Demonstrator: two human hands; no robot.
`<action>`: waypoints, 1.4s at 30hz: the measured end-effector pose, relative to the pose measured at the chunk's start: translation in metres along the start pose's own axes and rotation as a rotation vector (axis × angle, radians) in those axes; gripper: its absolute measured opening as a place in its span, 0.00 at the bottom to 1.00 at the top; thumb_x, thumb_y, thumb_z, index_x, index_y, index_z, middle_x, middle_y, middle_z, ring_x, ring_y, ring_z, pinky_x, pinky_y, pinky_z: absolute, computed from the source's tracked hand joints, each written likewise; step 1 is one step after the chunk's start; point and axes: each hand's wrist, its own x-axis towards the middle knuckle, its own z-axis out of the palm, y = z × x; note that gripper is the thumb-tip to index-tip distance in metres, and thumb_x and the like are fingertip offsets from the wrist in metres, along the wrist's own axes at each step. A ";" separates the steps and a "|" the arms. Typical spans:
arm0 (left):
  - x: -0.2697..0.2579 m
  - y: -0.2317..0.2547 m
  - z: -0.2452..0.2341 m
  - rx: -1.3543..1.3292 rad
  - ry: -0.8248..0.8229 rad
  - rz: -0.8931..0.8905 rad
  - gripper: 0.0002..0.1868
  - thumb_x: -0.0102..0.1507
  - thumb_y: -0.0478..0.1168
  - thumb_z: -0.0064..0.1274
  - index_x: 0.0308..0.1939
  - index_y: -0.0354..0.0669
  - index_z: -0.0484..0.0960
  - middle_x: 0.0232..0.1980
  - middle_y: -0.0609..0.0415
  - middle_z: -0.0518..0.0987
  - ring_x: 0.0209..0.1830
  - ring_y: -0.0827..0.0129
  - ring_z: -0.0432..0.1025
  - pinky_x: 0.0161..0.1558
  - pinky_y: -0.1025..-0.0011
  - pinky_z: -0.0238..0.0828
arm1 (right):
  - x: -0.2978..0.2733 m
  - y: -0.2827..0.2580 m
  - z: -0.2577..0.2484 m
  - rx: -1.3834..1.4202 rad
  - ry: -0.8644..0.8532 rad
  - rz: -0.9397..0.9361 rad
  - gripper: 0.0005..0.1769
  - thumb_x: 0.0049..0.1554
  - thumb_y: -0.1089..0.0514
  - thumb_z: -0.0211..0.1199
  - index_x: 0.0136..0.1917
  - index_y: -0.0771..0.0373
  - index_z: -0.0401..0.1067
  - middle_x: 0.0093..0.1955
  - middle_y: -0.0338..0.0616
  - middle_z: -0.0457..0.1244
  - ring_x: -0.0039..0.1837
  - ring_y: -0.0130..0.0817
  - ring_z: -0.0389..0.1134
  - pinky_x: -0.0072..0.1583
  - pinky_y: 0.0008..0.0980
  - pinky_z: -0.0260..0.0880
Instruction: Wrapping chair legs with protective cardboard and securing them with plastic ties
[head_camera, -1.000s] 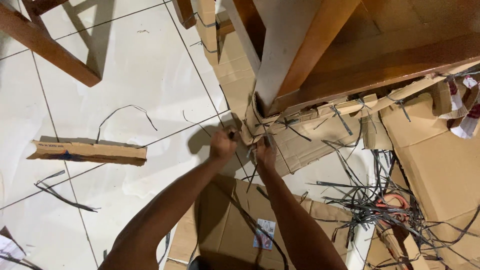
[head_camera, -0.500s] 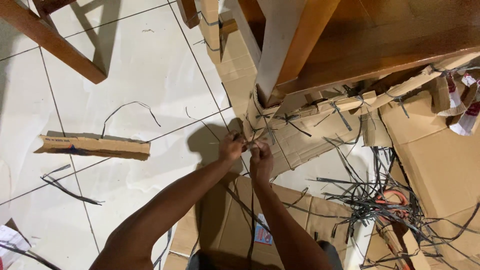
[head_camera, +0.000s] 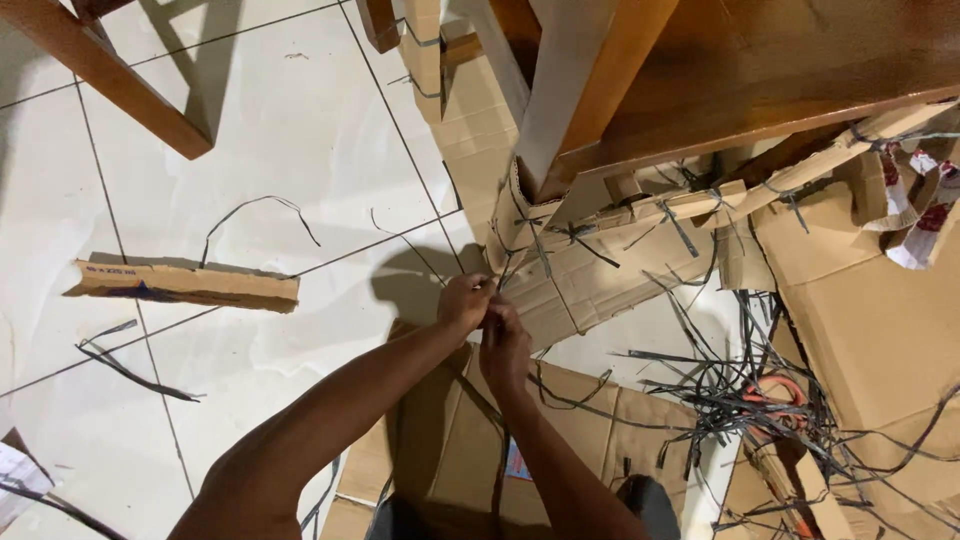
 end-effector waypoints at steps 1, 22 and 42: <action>-0.003 0.001 0.000 0.000 -0.003 -0.001 0.23 0.62 0.60 0.52 0.50 0.52 0.88 0.42 0.46 0.86 0.51 0.47 0.79 0.48 0.53 0.76 | -0.004 -0.001 -0.001 -0.002 0.000 0.003 0.06 0.61 0.62 0.60 0.52 0.55 0.72 0.38 0.48 0.73 0.43 0.50 0.76 0.46 0.51 0.71; -0.052 0.018 -0.030 -0.180 -0.054 0.091 0.12 0.61 0.41 0.53 0.43 0.36 0.82 0.42 0.29 0.82 0.48 0.42 0.76 0.50 0.52 0.70 | 0.069 0.018 0.018 0.040 -0.067 0.343 0.13 0.52 0.44 0.66 0.34 0.53 0.77 0.26 0.44 0.66 0.35 0.40 0.69 0.42 0.39 0.67; -0.017 0.036 -0.032 -0.138 -0.098 0.077 0.18 0.65 0.49 0.49 0.39 0.38 0.85 0.35 0.39 0.82 0.36 0.54 0.76 0.43 0.57 0.70 | 0.041 0.082 0.021 0.481 -0.093 0.446 0.10 0.60 0.58 0.59 0.52 0.67 0.72 0.35 0.45 0.64 0.34 0.29 0.64 0.37 0.27 0.69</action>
